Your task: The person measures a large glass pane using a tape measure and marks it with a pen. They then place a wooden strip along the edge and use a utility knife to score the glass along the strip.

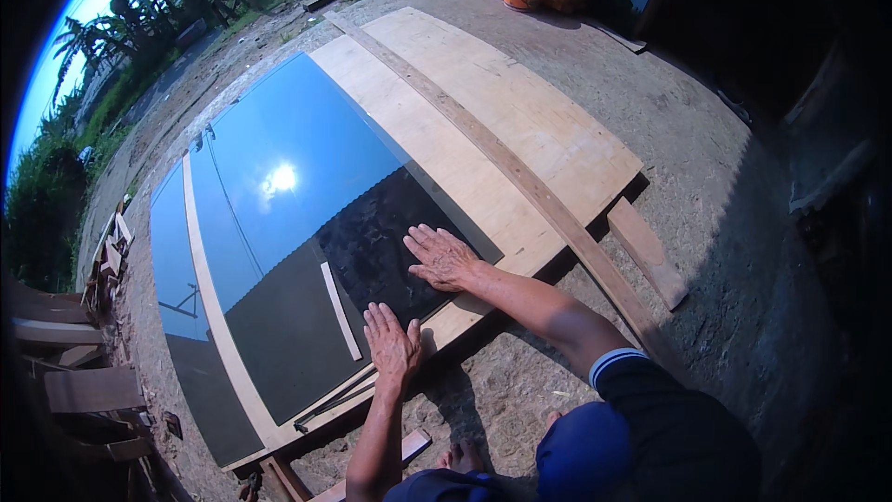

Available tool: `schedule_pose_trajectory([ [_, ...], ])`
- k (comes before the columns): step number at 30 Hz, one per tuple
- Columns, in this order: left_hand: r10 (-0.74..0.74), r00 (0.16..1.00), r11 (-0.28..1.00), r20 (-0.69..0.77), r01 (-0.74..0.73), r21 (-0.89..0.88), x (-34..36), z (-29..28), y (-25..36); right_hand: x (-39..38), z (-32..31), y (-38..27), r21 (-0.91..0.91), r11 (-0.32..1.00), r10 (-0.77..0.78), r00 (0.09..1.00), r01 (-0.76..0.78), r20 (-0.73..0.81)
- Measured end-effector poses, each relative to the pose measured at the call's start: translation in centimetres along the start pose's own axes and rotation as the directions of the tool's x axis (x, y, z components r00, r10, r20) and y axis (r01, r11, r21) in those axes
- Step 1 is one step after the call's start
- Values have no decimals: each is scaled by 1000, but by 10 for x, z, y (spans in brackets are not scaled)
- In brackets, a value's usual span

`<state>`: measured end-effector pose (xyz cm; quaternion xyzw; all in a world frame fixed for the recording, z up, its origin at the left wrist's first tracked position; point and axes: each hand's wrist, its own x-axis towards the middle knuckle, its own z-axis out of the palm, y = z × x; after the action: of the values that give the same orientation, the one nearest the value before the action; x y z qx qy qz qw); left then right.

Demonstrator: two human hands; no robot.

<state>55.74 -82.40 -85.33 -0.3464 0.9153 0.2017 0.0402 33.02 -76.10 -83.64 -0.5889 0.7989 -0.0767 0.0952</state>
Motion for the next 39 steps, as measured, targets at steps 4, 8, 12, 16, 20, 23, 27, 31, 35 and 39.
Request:
schedule_pose_trajectory([
  [4, -12, 999, 999, 39, 10, 43, -1, -4, 4, 19, 11, 7, -6, 998, 67, 998, -67, 15],
  [8, 26, 1000, 999, -1, -26, 37, -6, 0, 3, 23, 25, 15, 3, 997, 81, 995, -81, -62],
  [12, 36, 999, 999, -15, -36, 39, -14, 6, 9, 14, 29, 17, -18, 997, 76, 993, -78, -92],
  [16, 44, 999, 997, -10, -44, 55, -27, 8, 18, -3, 25, 16, -34, 996, 87, 995, -88, -39],
  [20, 64, 998, 997, 12, -65, 44, -44, 13, 24, -23, 24, 14, -56, 995, 83, 995, -86, -49],
  [23, 89, 996, 995, 11, -89, 36, -60, 18, 28, -42, 26, 13, -68, 994, 78, 996, -82, -51],
  [27, 113, 993, 993, 21, -113, 15, -87, 25, 34, -71, 27, 10, -64, 994, 83, 996, -85, -28],
  [31, 137, 990, 987, -26, -139, -82, -111, 34, 33, -97, 30, 6, -36, 996, 85, 995, -86, -45],
  [35, -19, 973, 923, -230, -72, -379, -142, 41, 28, -120, 35, 3, -50, 995, 88, 995, -91, -46],
  [39, -294, 942, 695, -165, 92, -713, -157, 46, 22, -138, 35, 2, -34, 995, 95, 995, -96, -23],
])
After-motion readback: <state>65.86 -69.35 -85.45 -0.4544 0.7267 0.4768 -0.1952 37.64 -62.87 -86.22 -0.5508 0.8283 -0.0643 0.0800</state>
